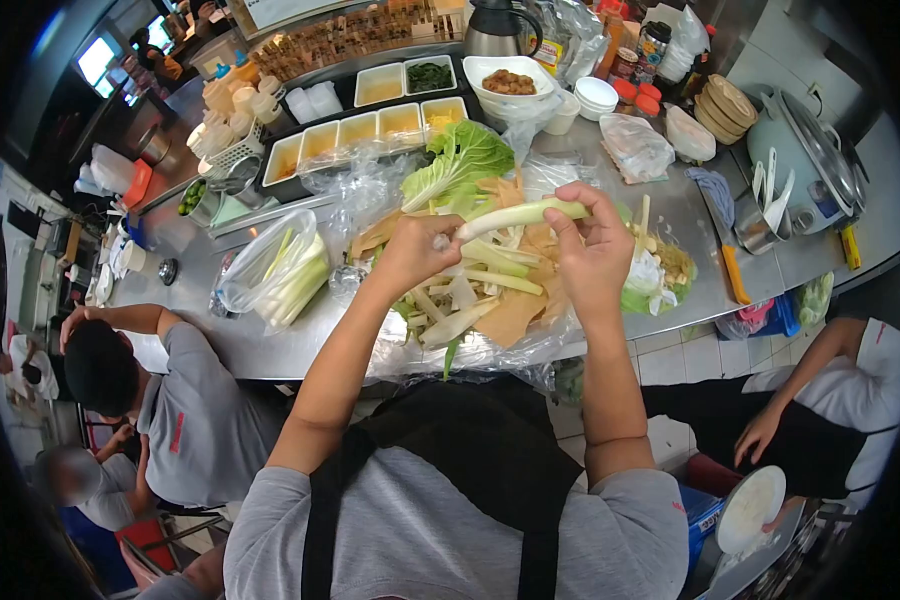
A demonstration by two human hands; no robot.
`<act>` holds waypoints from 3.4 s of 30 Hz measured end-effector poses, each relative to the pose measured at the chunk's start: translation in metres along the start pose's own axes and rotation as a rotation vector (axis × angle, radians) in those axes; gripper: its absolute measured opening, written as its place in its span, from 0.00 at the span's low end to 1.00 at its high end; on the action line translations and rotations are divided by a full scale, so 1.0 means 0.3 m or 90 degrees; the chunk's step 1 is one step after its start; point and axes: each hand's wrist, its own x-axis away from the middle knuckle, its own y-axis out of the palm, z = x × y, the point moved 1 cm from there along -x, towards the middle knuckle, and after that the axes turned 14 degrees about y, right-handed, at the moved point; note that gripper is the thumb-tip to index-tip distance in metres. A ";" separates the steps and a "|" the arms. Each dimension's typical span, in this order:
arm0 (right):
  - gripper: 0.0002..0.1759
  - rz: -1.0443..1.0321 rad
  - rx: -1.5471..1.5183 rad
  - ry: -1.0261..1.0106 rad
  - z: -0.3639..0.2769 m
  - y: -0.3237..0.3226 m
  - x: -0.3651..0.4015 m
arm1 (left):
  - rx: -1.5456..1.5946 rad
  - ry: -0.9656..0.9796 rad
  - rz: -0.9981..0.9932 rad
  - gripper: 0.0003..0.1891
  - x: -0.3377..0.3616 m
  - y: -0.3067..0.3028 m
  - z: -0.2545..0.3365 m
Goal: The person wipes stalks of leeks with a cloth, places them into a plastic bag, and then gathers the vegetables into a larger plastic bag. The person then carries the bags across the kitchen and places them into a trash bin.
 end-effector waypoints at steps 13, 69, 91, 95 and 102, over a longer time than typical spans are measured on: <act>0.12 -0.017 -0.001 -0.003 0.000 0.011 -0.026 | -0.004 -0.002 -0.079 0.11 0.004 -0.021 0.009; 0.12 -0.051 -0.023 0.055 0.008 -0.009 -0.049 | 0.068 0.038 0.034 0.08 0.041 0.003 -0.014; 0.09 0.062 -0.187 0.173 0.294 -0.024 -0.047 | 0.490 -0.175 0.021 0.06 0.069 0.023 -0.052; 0.09 0.087 -0.184 0.159 0.313 -0.020 -0.055 | 0.394 -0.287 -0.018 0.11 0.065 -0.032 -0.031; 0.12 -0.099 -0.641 0.584 0.339 -0.026 -0.049 | -0.125 -0.147 0.109 0.35 0.074 -0.065 -0.051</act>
